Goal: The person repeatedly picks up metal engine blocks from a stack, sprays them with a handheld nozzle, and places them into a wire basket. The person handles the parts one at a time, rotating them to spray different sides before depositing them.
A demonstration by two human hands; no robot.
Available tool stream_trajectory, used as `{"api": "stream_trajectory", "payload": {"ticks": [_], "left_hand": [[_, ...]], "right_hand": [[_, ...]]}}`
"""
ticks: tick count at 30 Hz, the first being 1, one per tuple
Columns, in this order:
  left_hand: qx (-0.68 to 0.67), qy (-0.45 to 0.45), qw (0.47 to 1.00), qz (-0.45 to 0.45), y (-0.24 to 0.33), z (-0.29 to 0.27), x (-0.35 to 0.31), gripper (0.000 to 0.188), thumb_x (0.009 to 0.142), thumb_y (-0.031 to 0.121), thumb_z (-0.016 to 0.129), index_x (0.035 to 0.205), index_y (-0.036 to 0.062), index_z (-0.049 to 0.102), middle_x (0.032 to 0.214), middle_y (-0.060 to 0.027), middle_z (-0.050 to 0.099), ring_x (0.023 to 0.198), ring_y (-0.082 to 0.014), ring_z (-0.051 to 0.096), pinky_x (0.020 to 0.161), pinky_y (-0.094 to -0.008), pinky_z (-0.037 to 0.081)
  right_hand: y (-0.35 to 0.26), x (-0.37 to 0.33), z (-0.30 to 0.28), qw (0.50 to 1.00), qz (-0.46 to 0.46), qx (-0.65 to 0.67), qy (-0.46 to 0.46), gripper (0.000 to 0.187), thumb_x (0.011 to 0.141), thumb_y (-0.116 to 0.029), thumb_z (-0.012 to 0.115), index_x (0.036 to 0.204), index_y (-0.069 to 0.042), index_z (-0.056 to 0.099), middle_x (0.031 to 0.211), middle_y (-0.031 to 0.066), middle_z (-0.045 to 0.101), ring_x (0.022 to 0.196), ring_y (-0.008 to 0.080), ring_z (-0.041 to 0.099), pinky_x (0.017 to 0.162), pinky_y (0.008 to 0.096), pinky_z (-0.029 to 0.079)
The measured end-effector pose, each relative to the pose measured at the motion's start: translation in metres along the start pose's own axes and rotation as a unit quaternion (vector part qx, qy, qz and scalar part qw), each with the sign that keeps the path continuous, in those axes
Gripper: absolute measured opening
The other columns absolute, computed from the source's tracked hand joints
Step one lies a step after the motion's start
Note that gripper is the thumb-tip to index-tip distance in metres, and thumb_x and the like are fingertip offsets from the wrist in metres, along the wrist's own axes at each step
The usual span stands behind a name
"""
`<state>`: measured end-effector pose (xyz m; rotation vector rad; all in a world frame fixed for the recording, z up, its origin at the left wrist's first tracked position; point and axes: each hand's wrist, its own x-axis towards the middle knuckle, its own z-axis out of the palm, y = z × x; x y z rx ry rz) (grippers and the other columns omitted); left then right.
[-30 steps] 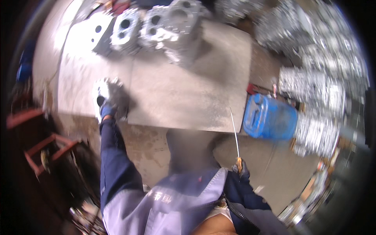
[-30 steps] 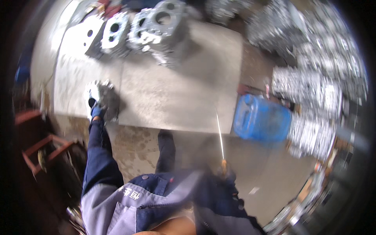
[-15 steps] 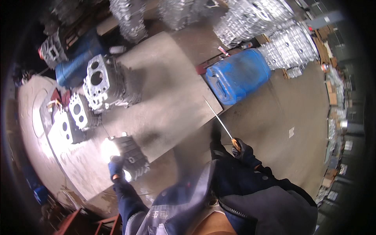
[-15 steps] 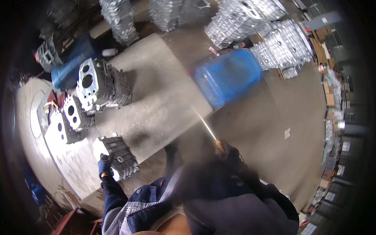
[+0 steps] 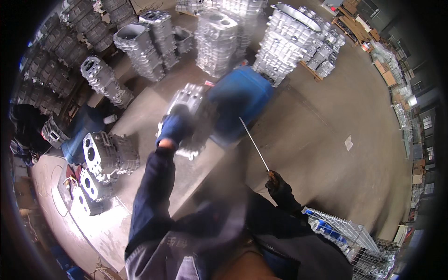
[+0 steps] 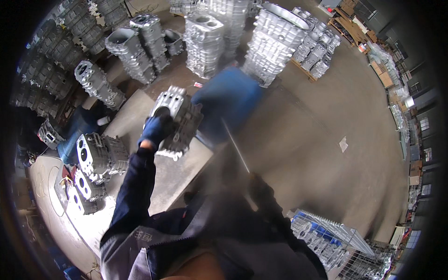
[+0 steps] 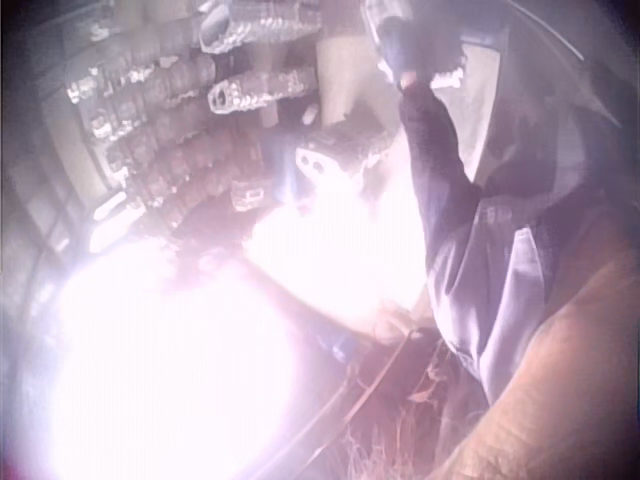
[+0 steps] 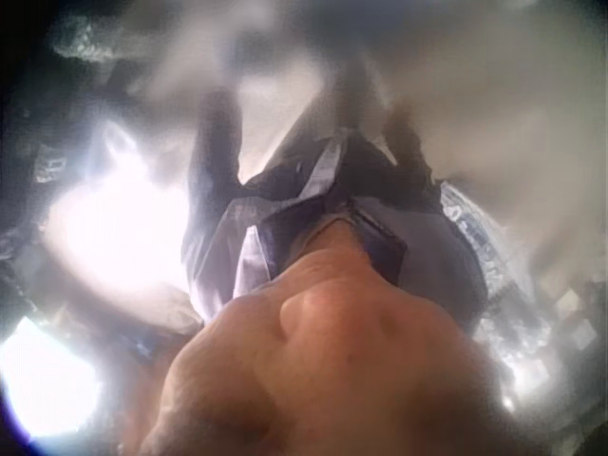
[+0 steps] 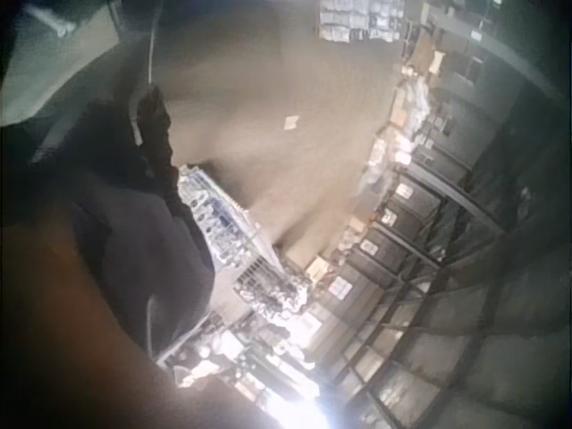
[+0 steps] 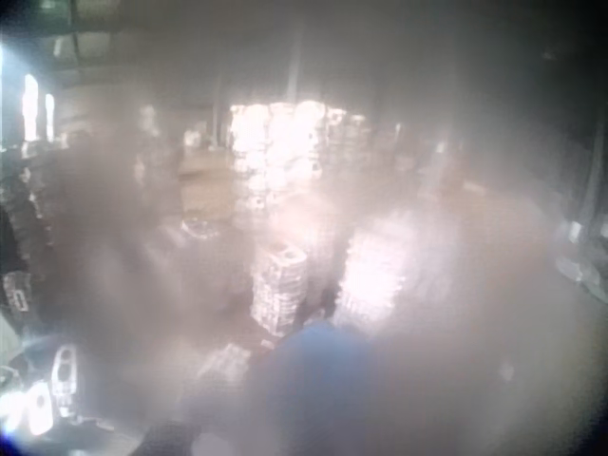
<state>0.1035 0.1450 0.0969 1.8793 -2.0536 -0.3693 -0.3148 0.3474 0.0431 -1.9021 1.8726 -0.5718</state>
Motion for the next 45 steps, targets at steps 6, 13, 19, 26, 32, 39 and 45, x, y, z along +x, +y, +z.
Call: {"api": "stream_trajectory", "payload": {"ticks": [6,13,19,26,32,39,45], "left_hand": [[0.018,-0.064,0.997,0.025,0.11,0.064,0.112,0.03,0.084,0.033,0.064,0.093,0.0057,0.073,0.102,-0.0197,0.071,0.099,-0.0357,0.066,0.088,-0.0463,0.05],[-0.019,-0.02,1.0,0.009,0.154,0.135,0.132,0.024,0.086,0.022,0.063,0.103,0.0065,0.07,0.105,-0.0193,0.069,0.104,-0.036,0.064,0.094,-0.0491,0.047],[-0.002,0.221,0.971,0.091,0.139,0.12,0.066,0.047,0.086,0.027,0.067,0.127,0.0092,0.057,0.126,-0.0159,0.059,0.124,-0.0362,0.05,0.108,-0.0455,0.035],[0.026,0.177,0.969,-0.173,0.026,0.116,-0.062,0.051,0.084,0.028,0.069,0.131,0.0105,0.06,0.127,-0.0158,0.065,0.12,-0.0349,0.059,0.107,-0.0443,0.042],[0.02,0.132,0.941,-0.311,-0.064,0.129,-0.137,0.042,0.085,0.03,0.068,0.123,0.0128,0.064,0.107,-0.0124,0.073,0.101,-0.0336,0.067,0.091,-0.0445,0.051],[-0.027,0.139,0.955,-0.26,-0.067,0.123,-0.088,0.041,0.086,0.028,0.068,0.124,0.0105,0.065,0.103,-0.0152,0.074,0.097,-0.0346,0.07,0.086,-0.0436,0.055],[-0.104,0.163,0.963,-0.189,-0.023,0.106,-0.017,0.037,0.087,0.024,0.067,0.121,0.0084,0.068,0.103,-0.0154,0.074,0.097,-0.0335,0.07,0.086,-0.0411,0.055]], "right_hand": [[0.048,0.043,-0.109,0.991,0.01,0.114,-0.071,0.032,0.099,-0.026,0.059,0.126,-0.008,0.06,0.096,0.0138,0.071,0.081,0.0295,0.071,0.073,0.0373,0.058],[0.034,0.135,-0.188,0.967,0.091,0.198,-0.135,0.03,0.097,-0.028,0.063,0.115,-0.003,0.065,0.083,0.0172,0.069,0.073,0.0316,0.068,0.066,0.0383,0.054],[0.003,0.253,-0.136,0.98,0.076,0.03,-0.182,0.037,0.092,-0.037,0.065,0.107,-0.003,0.068,0.09,0.0159,0.066,0.083,0.0314,0.062,0.071,0.0393,0.05],[-0.066,0.268,-0.125,0.969,0.048,-0.029,-0.239,0.044,0.091,-0.049,0.064,0.113,-0.011,0.071,0.102,0.0254,0.068,0.098,0.0442,0.065,0.079,0.0452,0.053],[-0.068,0.213,-0.14,0.937,-0.015,0.025,-0.347,0.037,0.092,-0.037,0.067,0.111,-0.005,0.068,0.079,0.0092,0.063,0.07,0.0213,0.058,0.061,0.0333,0.048],[-0.052,0.172,-0.162,0.937,0.116,0.157,-0.289,0.032,0.094,-0.028,0.067,0.115,-0.004,0.066,0.069,-0.001,0.057,0.057,0.0077,0.054,0.053,0.0244,0.045],[-0.046,0.151,-0.159,0.935,0.172,0.209,-0.227,0.019,0.091,-0.019,0.064,0.103,-0.004,0.068,0.073,0.0014,0.06,0.06,0.0091,0.053,0.056,0.0256,0.045]]}}
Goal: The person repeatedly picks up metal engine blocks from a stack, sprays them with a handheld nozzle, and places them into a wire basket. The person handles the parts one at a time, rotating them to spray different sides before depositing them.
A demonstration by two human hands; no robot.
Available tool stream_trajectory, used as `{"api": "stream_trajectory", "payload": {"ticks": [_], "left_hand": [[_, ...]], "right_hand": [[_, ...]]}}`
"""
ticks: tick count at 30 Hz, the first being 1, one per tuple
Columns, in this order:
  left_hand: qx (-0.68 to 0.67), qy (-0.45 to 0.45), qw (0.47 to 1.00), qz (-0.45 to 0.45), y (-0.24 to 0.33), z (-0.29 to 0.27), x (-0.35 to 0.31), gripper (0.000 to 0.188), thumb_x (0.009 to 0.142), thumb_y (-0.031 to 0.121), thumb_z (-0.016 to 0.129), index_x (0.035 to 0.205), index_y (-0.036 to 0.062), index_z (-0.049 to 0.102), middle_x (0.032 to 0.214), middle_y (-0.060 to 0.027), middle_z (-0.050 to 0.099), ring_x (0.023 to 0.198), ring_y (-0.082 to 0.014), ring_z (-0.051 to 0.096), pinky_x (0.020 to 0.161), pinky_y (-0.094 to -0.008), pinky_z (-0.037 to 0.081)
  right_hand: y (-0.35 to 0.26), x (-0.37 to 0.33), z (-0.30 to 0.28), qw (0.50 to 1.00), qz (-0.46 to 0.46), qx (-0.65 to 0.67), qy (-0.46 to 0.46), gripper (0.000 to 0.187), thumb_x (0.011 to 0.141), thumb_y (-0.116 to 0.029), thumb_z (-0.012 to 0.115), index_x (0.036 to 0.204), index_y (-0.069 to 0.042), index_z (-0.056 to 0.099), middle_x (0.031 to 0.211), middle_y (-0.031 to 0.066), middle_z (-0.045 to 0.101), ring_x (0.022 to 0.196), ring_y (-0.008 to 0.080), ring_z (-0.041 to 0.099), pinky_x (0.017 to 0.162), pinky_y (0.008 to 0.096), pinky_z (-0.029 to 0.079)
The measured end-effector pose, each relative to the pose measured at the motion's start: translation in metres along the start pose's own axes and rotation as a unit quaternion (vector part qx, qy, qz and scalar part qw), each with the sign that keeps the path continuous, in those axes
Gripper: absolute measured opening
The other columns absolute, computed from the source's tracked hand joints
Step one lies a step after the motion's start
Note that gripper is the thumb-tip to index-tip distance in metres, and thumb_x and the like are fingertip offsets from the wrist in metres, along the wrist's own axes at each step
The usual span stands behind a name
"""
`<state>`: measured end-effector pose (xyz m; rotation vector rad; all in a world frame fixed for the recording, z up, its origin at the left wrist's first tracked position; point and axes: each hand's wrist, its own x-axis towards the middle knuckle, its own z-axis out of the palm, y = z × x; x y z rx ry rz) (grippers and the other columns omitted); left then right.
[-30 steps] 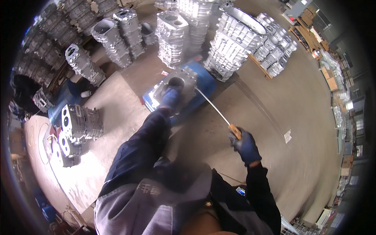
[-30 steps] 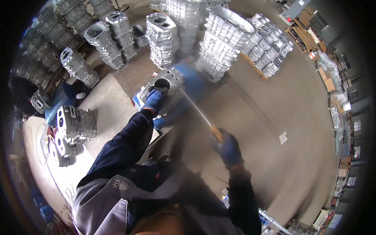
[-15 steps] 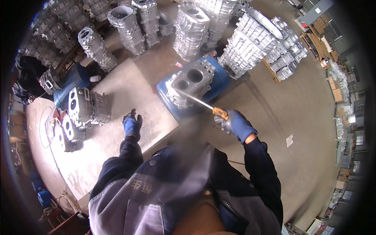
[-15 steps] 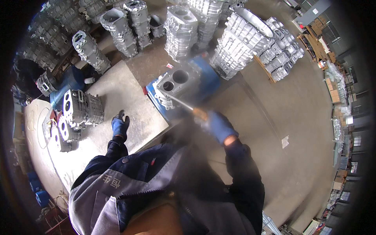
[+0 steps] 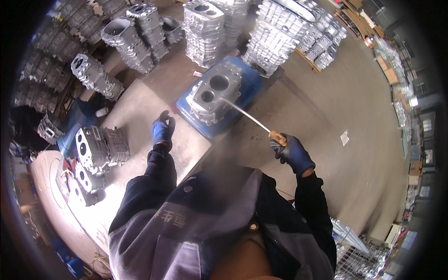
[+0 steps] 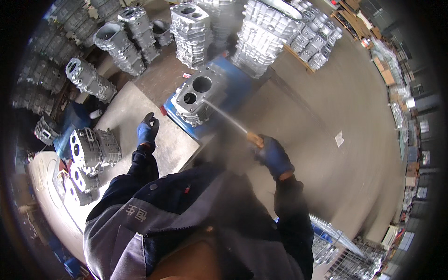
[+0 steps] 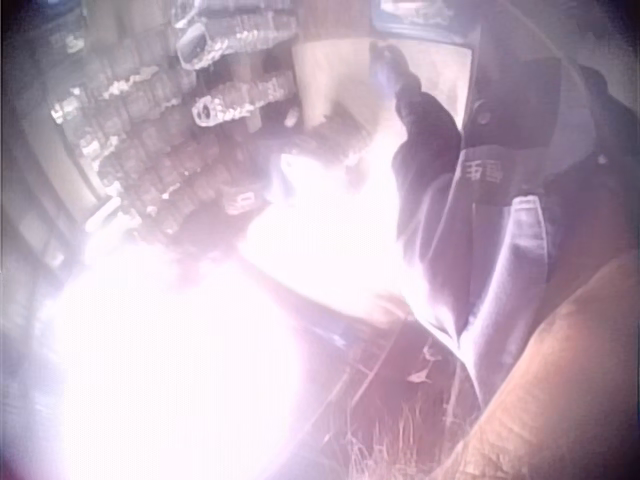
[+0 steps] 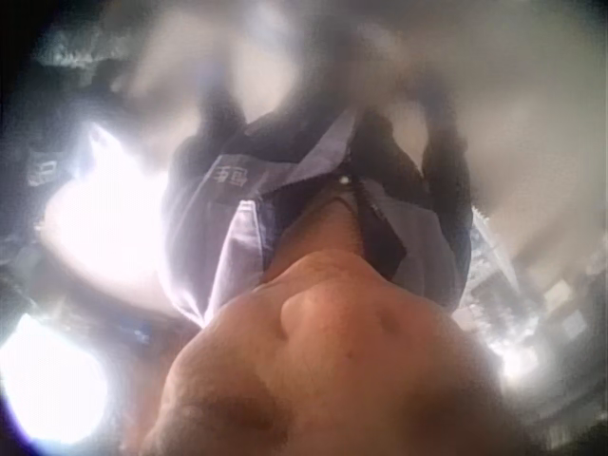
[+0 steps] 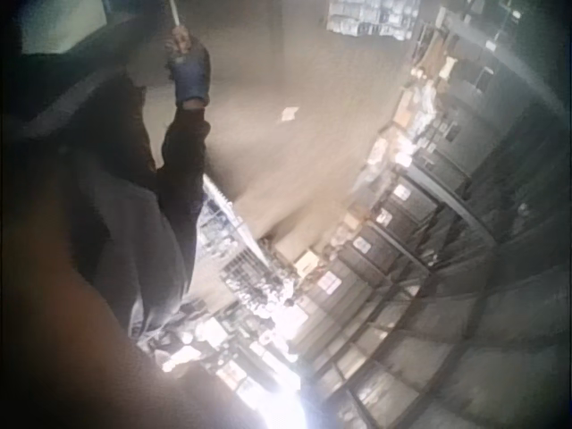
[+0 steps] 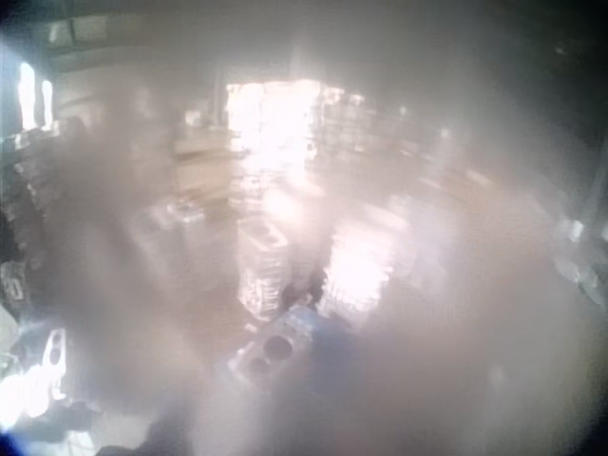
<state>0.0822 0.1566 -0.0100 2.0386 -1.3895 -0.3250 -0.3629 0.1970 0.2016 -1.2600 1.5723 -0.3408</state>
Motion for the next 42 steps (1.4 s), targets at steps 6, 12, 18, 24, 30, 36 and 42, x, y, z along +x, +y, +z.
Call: {"api": "stream_trajectory", "payload": {"ticks": [6,12,18,24,30,36,42], "left_hand": [[-0.056,-0.042,0.998,0.004,0.054,0.01,0.028,0.039,0.089,0.023,0.069,0.124,0.007,0.067,0.111,-0.0172,0.073,0.104,-0.0307,0.07,0.091,-0.0377,0.054],[-0.014,-0.015,0.987,0.157,0.122,0.019,0.054,0.042,0.089,0.027,0.064,0.126,0.006,0.065,0.113,-0.0191,0.071,0.104,-0.0364,0.067,0.092,-0.0427,0.051],[-0.025,-0.101,0.966,0.238,0.18,0.044,0.081,0.038,0.092,0.032,0.064,0.122,0.0075,0.066,0.108,-0.02,0.071,0.101,-0.0394,0.067,0.088,-0.0457,0.053],[0.202,-0.305,0.896,0.252,0.22,0.087,0.106,0.051,0.089,0.053,0.065,0.116,0.0091,0.068,0.109,-0.0189,0.071,0.102,-0.0402,0.067,0.089,-0.0481,0.052],[0.27,-0.363,0.831,0.325,0.228,0.106,0.103,0.055,0.085,0.053,0.066,0.116,0.0075,0.068,0.122,-0.0199,0.066,0.119,-0.037,0.06,0.1,-0.0458,0.047],[0.253,-0.388,0.808,0.364,0.173,0.11,0.117,0.053,0.076,0.046,0.079,0.111,0.0087,0.066,0.105,-0.0207,0.069,0.103,-0.0419,0.064,0.086,-0.051,0.053],[0.316,-0.375,0.722,0.488,0.154,0.079,0.123,0.059,0.079,0.04,0.076,0.128,0.0112,0.06,0.119,-0.0212,0.066,0.11,-0.043,0.062,0.092,-0.05,0.051]], "right_hand": [[0.005,0.002,0.002,0.997,-0.024,-0.018,0.067,0.027,0.091,-0.028,0.064,0.103,-0.004,0.067,0.076,0.0074,0.064,0.063,0.0164,0.059,0.061,0.0314,0.049],[0.043,0.033,0.033,0.955,-0.069,-0.177,0.229,0.037,0.092,-0.039,0.066,0.111,-0.008,0.067,0.093,0.0185,0.07,0.091,0.0403,0.066,0.081,0.0461,0.053],[0.128,0.012,0.075,0.976,-0.164,0.079,0.122,0.028,0.093,-0.02,0.061,0.115,-0.003,0.065,0.092,0.0102,0.07,0.084,0.0245,0.067,0.073,0.0372,0.053],[0.154,0.019,0.109,0.963,-0.25,-0.026,0.1,0.045,0.084,0.0,0.068,0.128,0.002,0.061,0.105,0.0051,0.07,0.091,0.0087,0.064,0.074,0.0268,0.053],[0.159,0.017,0.122,0.981,-0.164,0.037,0.099,0.047,0.082,0.003,0.069,0.129,0.0,0.063,0.107,0.0064,0.073,0.099,0.0111,0.067,0.08,0.0287,0.056],[0.17,0.019,0.098,0.965,0.009,0.21,0.155,0.044,0.086,-0.001,0.067,0.13,-0.003,0.062,0.103,0.0067,0.071,0.081,0.0132,0.066,0.061,0.0295,0.055],[0.184,0.015,0.101,0.977,-0.09,0.166,0.098,0.038,0.087,-0.007,0.068,0.125,-0.004,0.063,0.096,0.0057,0.07,0.067,0.013,0.061,0.055,0.0301,0.048]]}}
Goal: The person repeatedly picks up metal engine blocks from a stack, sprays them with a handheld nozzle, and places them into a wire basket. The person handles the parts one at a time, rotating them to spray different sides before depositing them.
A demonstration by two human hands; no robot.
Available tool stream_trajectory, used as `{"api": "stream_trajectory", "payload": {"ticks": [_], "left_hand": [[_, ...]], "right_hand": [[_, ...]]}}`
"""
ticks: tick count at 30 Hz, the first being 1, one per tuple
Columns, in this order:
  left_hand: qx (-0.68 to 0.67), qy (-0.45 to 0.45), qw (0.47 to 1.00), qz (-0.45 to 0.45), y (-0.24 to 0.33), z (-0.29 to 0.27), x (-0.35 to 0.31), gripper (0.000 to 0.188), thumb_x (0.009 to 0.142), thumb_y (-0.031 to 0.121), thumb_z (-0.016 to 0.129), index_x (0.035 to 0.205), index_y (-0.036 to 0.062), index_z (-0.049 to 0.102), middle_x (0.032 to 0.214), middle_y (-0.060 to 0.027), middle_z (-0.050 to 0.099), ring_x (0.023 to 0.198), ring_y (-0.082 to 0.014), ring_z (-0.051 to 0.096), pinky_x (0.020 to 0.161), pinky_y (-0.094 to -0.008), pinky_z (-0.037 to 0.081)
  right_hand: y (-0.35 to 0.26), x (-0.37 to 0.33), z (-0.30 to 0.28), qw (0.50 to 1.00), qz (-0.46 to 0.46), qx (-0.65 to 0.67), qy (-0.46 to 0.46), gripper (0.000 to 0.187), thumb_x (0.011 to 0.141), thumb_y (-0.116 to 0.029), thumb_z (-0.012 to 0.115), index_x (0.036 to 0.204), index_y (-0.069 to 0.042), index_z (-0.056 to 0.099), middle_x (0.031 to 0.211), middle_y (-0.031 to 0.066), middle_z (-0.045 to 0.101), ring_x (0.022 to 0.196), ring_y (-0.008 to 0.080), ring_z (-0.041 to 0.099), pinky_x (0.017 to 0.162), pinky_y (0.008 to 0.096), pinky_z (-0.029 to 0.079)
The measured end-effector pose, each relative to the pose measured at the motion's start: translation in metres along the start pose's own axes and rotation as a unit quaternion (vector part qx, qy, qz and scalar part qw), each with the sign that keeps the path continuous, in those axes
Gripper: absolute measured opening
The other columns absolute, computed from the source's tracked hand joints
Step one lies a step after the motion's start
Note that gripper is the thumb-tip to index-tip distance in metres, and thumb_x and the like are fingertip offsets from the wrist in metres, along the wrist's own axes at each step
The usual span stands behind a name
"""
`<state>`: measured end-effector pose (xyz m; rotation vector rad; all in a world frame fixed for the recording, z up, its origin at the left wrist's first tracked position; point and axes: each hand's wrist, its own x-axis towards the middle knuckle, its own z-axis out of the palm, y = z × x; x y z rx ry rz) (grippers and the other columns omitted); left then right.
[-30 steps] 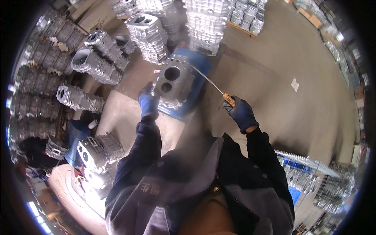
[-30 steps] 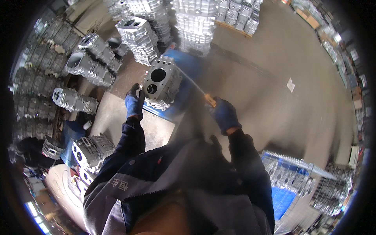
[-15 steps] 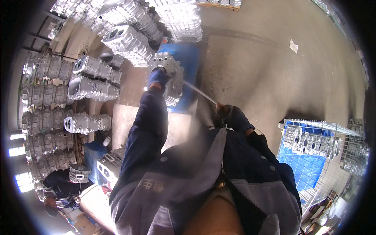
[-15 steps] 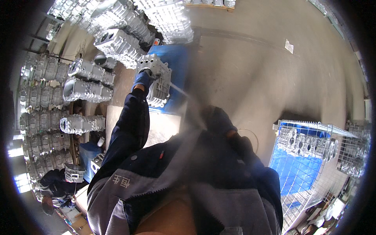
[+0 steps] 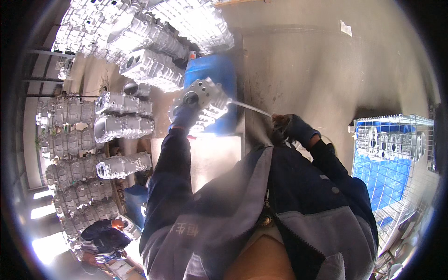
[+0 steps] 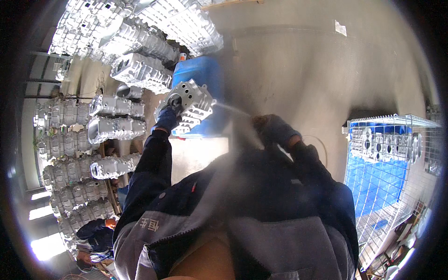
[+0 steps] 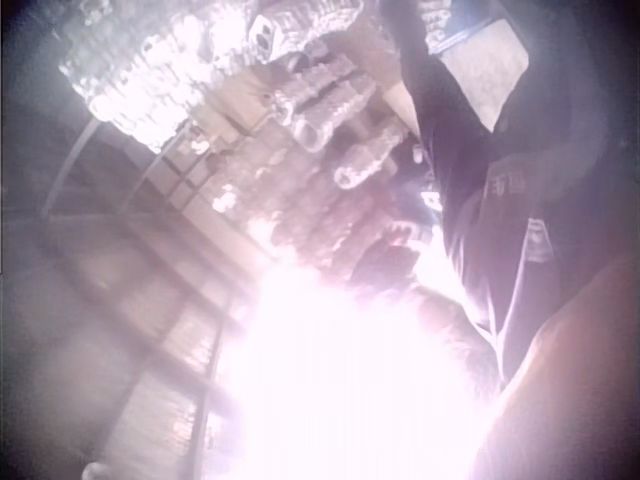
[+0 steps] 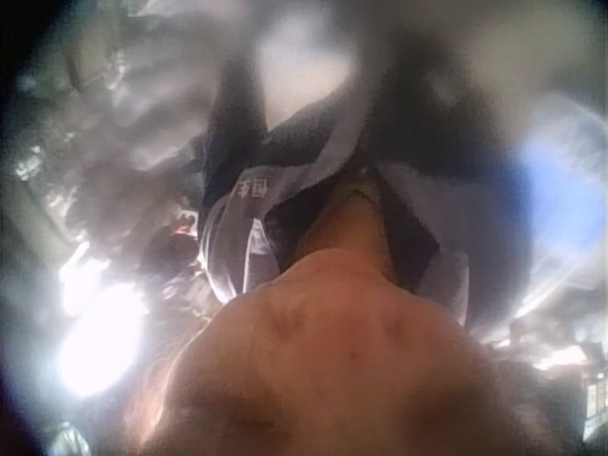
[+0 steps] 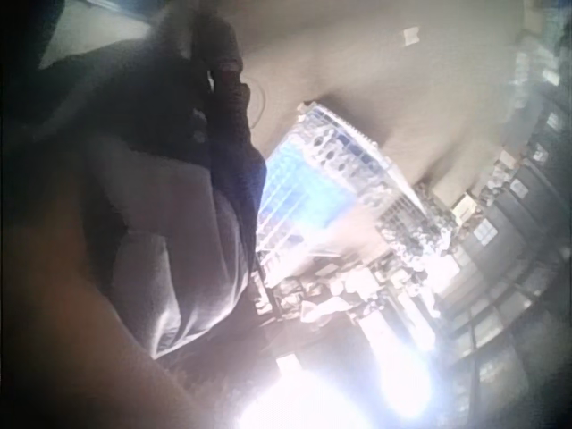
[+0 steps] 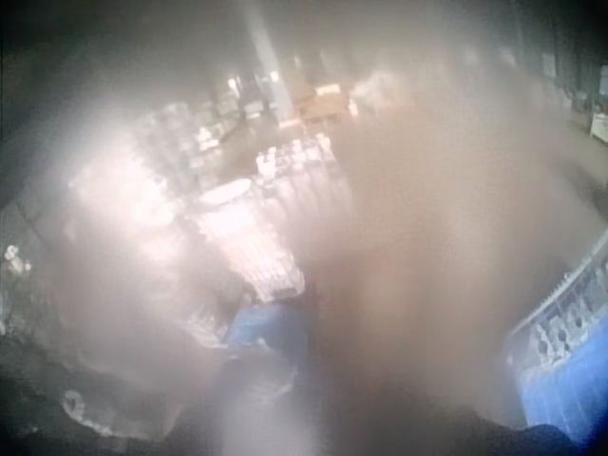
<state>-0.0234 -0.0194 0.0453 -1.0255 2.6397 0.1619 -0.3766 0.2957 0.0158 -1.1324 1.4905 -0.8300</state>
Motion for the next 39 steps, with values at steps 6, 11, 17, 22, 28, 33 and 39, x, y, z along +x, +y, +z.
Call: {"api": "stream_trajectory", "payload": {"ticks": [6,11,17,22,28,33,39], "left_hand": [[-0.185,0.042,0.974,-0.122,0.04,-0.03,0.018,0.086,0.072,0.057,0.082,0.128,-0.0037,0.06,0.133,-0.0258,0.06,0.125,-0.039,0.057,0.106,-0.0446,0.043],[-0.24,0.069,0.939,-0.238,0.075,-0.037,0.038,0.094,0.069,0.069,0.077,0.129,-0.0011,0.059,0.121,-0.0244,0.066,0.118,-0.04,0.06,0.1,-0.0482,0.047],[-0.272,0.076,0.932,-0.229,0.077,-0.036,0.022,0.088,0.068,0.067,0.079,0.123,0.0006,0.06,0.109,-0.021,0.069,0.107,-0.0399,0.064,0.094,-0.0488,0.049],[-0.096,-0.005,0.98,-0.175,0.057,-0.02,0.02,0.107,0.076,0.077,0.061,0.138,-0.009,0.047,0.137,-0.0283,0.053,0.124,-0.0394,0.057,0.105,-0.0426,0.044],[-0.133,0.01,0.973,-0.19,0.048,-0.002,0.02,0.107,0.076,0.079,0.061,0.131,-0.012,0.05,0.123,-0.0282,0.062,0.115,-0.04,0.063,0.1,-0.0424,0.047],[-0.228,0.052,0.954,-0.185,0.042,0.008,0.026,0.096,0.078,0.075,0.062,0.124,-0.0084,0.057,0.113,-0.0235,0.068,0.11,-0.0361,0.066,0.097,-0.0419,0.049],[-0.094,0.11,0.977,-0.154,0.039,0.017,0.029,0.063,0.07,0.051,0.087,0.107,0.0038,0.066,0.09,-0.0144,0.066,0.092,-0.0341,0.064,0.082,-0.0468,0.054]], "right_hand": [[0.014,0.006,0.003,0.995,0.02,0.097,-0.014,0.04,0.085,-0.003,0.069,0.125,-0.001,0.065,0.11,0.0048,0.072,0.089,0.0124,0.065,0.084,0.0271,0.053],[0.016,0.014,-0.001,0.999,-0.021,-0.005,0.028,0.042,0.083,-0.002,0.07,0.124,0.001,0.066,0.11,0.0047,0.073,0.094,0.0103,0.064,0.088,0.0268,0.052],[0.005,0.007,-0.004,0.998,0.047,0.03,0.019,0.048,0.081,-0.004,0.072,0.128,0.0,0.065,0.114,0.0094,0.074,0.094,0.0115,0.067,0.082,0.0293,0.054],[-0.01,-0.013,-0.009,0.995,0.047,0.084,-0.018,0.057,0.077,0.004,0.072,0.133,-0.003,0.063,0.111,0.0084,0.074,0.092,0.014,0.068,0.081,0.0292,0.056],[-0.032,-0.02,-0.019,0.997,-0.001,-0.073,-0.009,0.063,0.073,0.011,0.069,0.135,-0.001,0.061,0.108,0.0084,0.074,0.092,0.0158,0.068,0.082,0.0307,0.056],[-0.022,0.006,-0.017,0.983,0.088,0.156,-0.035,0.061,0.076,0.01,0.067,0.136,-0.003,0.06,0.119,0.0089,0.072,0.107,0.0164,0.066,0.092,0.0308,0.054],[-0.011,0.018,-0.023,1.0,0.012,0.012,0.006,0.056,0.079,0.005,0.066,0.135,-0.003,0.061,0.118,0.0062,0.072,0.107,0.0113,0.064,0.092,0.0273,0.052]]}}
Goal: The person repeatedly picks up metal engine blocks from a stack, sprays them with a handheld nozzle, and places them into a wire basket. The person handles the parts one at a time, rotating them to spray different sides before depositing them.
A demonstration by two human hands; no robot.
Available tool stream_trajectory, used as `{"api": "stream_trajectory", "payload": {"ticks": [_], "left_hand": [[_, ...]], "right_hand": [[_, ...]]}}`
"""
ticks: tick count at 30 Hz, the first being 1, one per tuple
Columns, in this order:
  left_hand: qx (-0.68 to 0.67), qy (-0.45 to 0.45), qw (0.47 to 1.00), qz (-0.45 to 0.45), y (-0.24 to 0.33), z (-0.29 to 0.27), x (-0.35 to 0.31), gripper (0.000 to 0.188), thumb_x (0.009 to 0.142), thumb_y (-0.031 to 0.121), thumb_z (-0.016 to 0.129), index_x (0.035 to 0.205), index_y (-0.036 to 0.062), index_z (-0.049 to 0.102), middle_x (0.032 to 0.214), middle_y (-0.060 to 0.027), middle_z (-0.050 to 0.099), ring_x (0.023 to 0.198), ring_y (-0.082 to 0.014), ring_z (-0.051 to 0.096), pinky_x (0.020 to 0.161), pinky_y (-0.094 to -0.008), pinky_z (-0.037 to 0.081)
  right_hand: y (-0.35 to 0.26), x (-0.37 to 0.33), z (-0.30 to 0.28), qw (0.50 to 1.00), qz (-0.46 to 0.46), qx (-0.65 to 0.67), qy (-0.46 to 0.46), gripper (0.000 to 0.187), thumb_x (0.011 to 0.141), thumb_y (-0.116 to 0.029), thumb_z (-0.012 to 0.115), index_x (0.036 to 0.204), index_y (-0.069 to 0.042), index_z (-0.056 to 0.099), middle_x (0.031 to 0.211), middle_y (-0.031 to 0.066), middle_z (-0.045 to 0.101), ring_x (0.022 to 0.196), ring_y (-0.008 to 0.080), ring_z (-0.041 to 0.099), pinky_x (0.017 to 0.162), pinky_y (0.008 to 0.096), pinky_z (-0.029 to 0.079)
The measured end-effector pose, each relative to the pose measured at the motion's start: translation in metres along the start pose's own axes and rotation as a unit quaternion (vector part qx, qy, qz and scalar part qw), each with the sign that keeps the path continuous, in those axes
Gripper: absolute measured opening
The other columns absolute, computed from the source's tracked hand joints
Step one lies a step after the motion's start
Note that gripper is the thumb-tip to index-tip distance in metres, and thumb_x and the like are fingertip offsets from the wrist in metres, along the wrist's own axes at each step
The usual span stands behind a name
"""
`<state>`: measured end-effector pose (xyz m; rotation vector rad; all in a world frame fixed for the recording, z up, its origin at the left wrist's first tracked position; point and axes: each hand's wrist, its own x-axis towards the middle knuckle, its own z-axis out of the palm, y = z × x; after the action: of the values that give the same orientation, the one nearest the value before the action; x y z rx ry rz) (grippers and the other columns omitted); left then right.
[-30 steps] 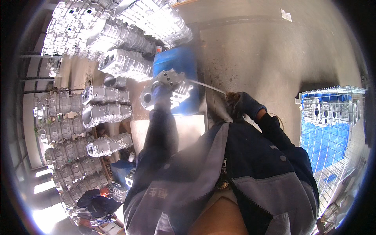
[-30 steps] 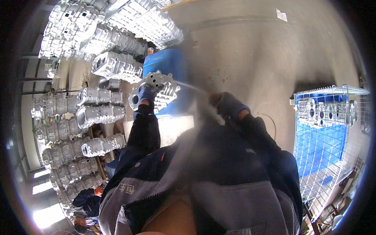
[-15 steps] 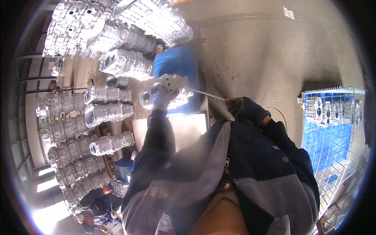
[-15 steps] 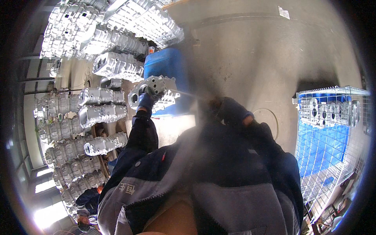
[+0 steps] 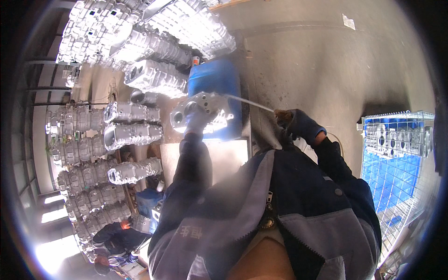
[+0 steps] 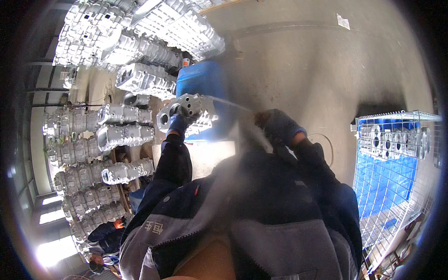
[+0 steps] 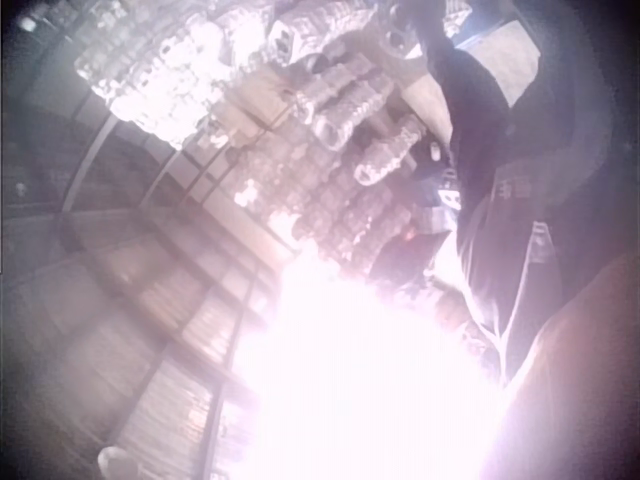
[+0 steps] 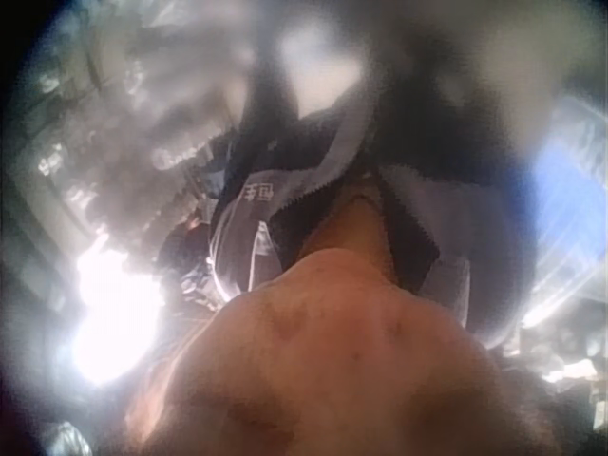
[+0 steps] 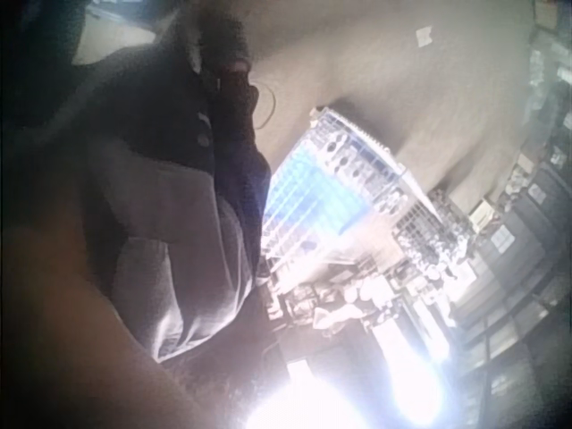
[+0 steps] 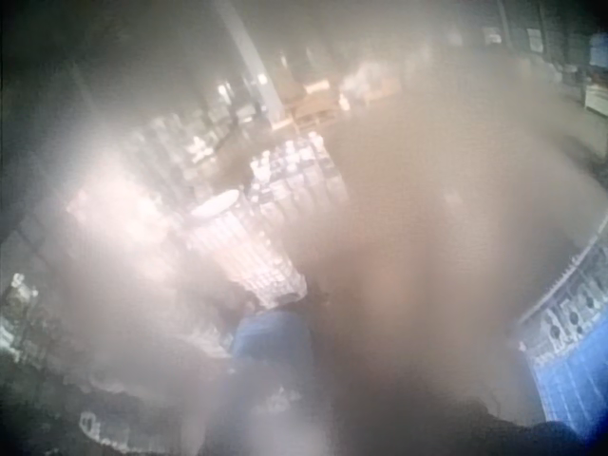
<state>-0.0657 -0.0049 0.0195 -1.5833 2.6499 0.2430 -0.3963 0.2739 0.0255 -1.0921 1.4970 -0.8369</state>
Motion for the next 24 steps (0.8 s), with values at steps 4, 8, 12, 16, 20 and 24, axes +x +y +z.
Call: {"api": "stream_trajectory", "payload": {"ticks": [4,8,12,16,20,24], "left_hand": [[-0.06,-0.037,0.997,-0.032,-0.008,0.007,0.004,0.071,0.072,0.059,0.079,0.112,0.0018,0.065,0.103,-0.0177,0.064,0.101,-0.0343,0.061,0.088,-0.0458,0.05],[-0.28,-0.019,0.959,-0.046,-0.012,0.014,0.009,0.08,0.072,0.06,0.078,0.121,-0.0001,0.059,0.108,-0.0187,0.064,0.101,-0.036,0.061,0.09,-0.0453,0.051],[0.038,-0.052,0.998,0.021,-0.008,-0.001,-0.01,0.082,0.068,0.054,0.085,0.123,0.0006,0.056,0.111,-0.0213,0.065,0.104,-0.0408,0.062,0.093,-0.047,0.052],[0.042,-0.139,0.968,0.204,-0.015,-0.05,-0.036,0.093,0.066,0.05,0.087,0.134,-0.001,0.05,0.128,-0.0272,0.06,0.121,-0.0442,0.056,0.104,-0.0484,0.046],[0.045,-0.192,0.955,0.221,-0.012,-0.082,-0.044,0.097,0.072,0.05,0.085,0.142,-0.0032,0.044,0.132,-0.0289,0.058,0.123,-0.0435,0.057,0.104,-0.0477,0.046],[-0.299,-0.217,0.926,-0.08,0.015,-0.08,-0.039,0.084,0.079,0.057,0.077,0.137,0.0001,0.053,0.124,-0.0254,0.065,0.119,-0.0397,0.061,0.099,-0.0461,0.048]], "right_hand": [[-0.016,0.005,-0.001,0.996,0.033,0.077,-0.022,0.052,0.081,0.002,0.066,0.133,-0.004,0.063,0.114,0.0049,0.073,0.102,0.0103,0.064,0.089,0.027,0.052],[-0.023,0.005,0.006,1.0,-0.024,0.007,-0.004,0.046,0.085,-0.003,0.067,0.13,-0.005,0.065,0.11,0.0032,0.073,0.088,0.0086,0.064,0.078,0.0289,0.055],[-0.016,-0.019,-0.003,0.991,-0.003,-0.132,0.027,0.037,0.094,-0.023,0.063,0.126,-0.006,0.066,0.106,0.0157,0.072,0.087,0.0256,0.069,0.078,0.0389,0.054],[-0.014,-0.035,-0.019,0.991,0.02,-0.076,-0.109,0.036,0.093,-0.023,0.065,0.124,-0.004,0.066,0.102,0.0137,0.072,0.082,0.0253,0.068,0.071,0.0378,0.052],[-0.002,-0.023,-0.005,0.989,0.094,0.099,0.051,0.036,0.092,-0.018,0.069,0.126,-0.005,0.068,0.09,0.0026,0.072,0.064,0.0113,0.063,0.049,0.0299,0.049],[0.026,0.004,0.023,0.976,0.109,0.167,-0.087,0.031,0.089,-0.014,0.071,0.118,-0.003,0.071,0.096,0.0043,0.073,0.076,0.011,0.064,0.068,0.0305,0.053]]}}
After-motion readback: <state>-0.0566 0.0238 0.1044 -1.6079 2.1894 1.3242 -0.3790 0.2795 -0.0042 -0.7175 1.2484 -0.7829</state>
